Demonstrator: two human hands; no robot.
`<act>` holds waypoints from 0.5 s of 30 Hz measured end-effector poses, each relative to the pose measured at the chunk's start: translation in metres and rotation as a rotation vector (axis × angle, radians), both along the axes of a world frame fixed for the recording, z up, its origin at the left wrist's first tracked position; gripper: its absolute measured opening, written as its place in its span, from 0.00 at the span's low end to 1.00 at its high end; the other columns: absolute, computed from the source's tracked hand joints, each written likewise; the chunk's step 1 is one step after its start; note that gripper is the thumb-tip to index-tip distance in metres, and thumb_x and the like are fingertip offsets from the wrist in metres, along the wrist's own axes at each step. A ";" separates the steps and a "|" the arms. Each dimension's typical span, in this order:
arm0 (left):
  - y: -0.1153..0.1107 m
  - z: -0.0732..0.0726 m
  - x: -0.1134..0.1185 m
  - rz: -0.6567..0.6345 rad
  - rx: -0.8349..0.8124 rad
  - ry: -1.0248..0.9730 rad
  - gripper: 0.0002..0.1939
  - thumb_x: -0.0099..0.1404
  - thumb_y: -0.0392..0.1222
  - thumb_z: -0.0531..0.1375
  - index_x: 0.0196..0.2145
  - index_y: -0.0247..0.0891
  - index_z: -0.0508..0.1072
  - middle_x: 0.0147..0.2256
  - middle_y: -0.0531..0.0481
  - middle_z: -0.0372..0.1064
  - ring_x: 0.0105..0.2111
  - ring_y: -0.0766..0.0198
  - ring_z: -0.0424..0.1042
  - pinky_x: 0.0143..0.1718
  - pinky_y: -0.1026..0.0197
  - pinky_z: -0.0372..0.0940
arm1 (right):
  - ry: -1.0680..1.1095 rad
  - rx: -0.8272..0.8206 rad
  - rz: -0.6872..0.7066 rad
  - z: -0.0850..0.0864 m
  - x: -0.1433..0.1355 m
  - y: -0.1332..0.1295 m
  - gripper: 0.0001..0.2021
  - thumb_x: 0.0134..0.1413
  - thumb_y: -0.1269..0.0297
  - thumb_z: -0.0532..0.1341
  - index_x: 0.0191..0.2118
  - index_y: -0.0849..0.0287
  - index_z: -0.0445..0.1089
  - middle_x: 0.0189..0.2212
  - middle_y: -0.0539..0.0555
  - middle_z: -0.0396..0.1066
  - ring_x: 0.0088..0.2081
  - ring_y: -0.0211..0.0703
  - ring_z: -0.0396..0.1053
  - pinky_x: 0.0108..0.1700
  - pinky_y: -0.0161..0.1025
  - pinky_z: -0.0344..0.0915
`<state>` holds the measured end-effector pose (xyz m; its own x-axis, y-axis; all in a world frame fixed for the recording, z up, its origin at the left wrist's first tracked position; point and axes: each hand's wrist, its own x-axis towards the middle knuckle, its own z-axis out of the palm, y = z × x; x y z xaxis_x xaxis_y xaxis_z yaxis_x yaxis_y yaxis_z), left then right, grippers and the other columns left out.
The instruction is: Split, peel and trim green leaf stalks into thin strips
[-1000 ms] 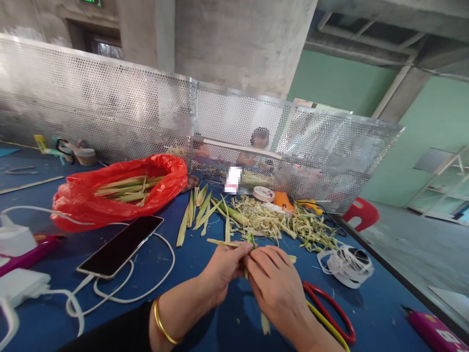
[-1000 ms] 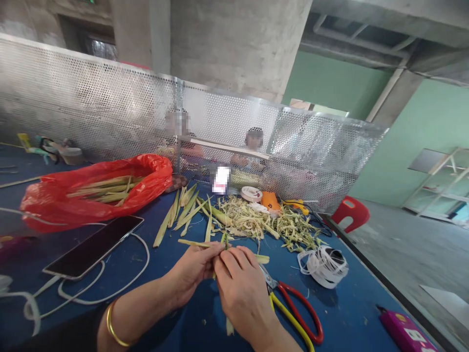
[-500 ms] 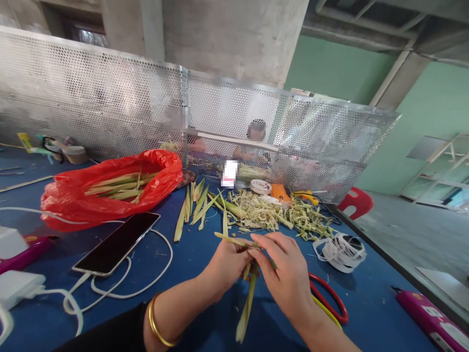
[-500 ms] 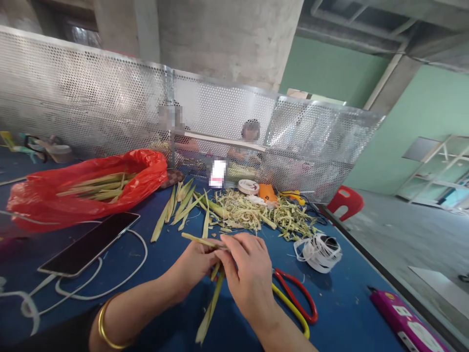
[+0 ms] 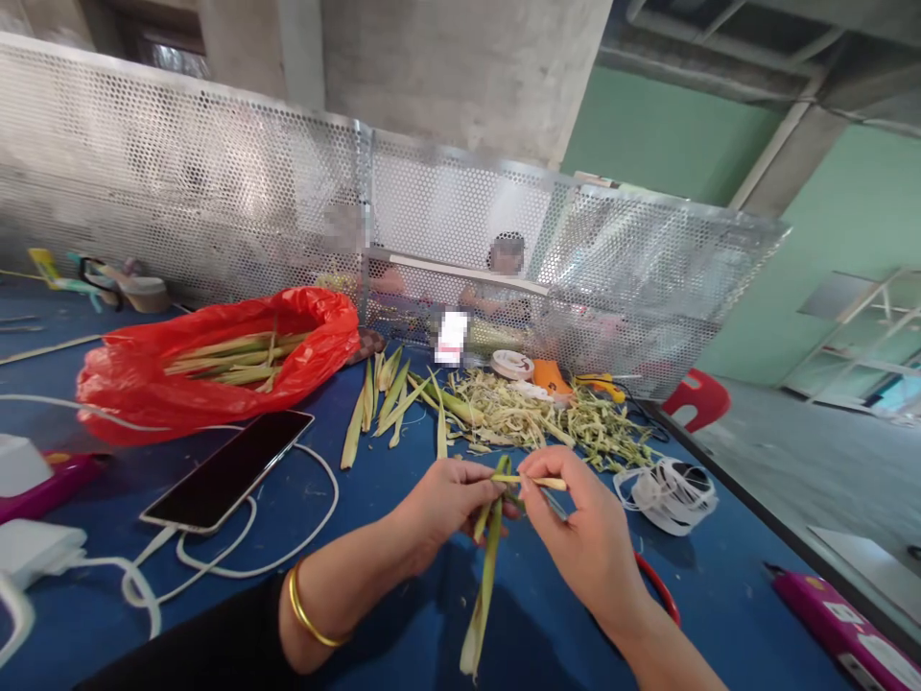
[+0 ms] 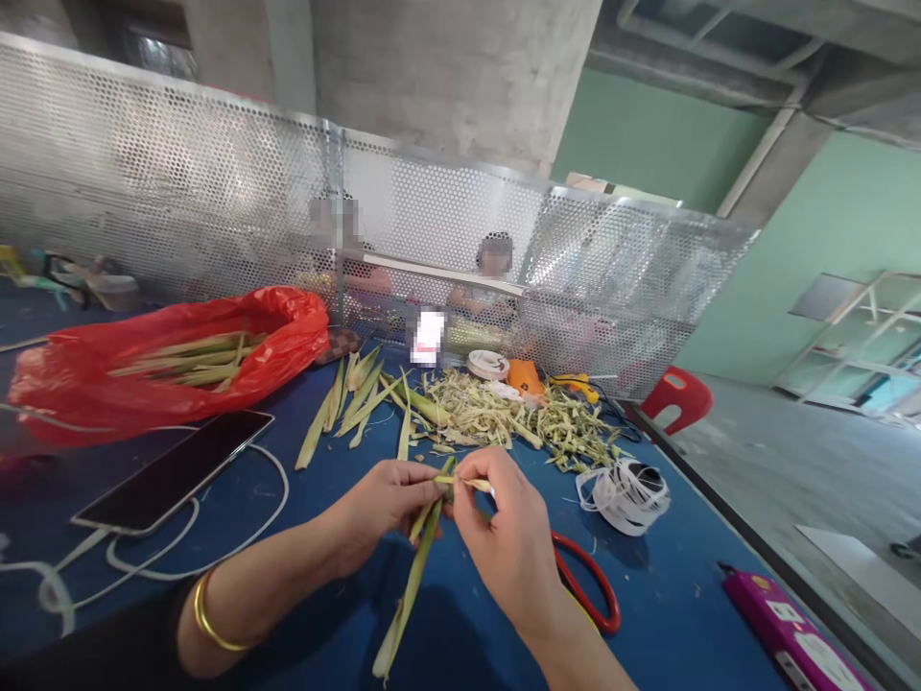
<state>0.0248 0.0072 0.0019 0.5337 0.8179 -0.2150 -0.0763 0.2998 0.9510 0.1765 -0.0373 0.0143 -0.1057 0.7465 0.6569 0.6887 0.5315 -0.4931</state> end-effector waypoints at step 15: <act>0.018 0.007 -0.015 -0.037 -0.136 -0.174 0.14 0.51 0.35 0.59 0.38 0.33 0.75 0.30 0.46 0.73 0.30 0.64 0.74 0.21 0.70 0.63 | -0.425 0.313 0.002 -0.006 0.000 0.008 0.11 0.58 0.76 0.53 0.39 0.60 0.72 0.31 0.54 0.72 0.32 0.39 0.69 0.38 0.39 0.61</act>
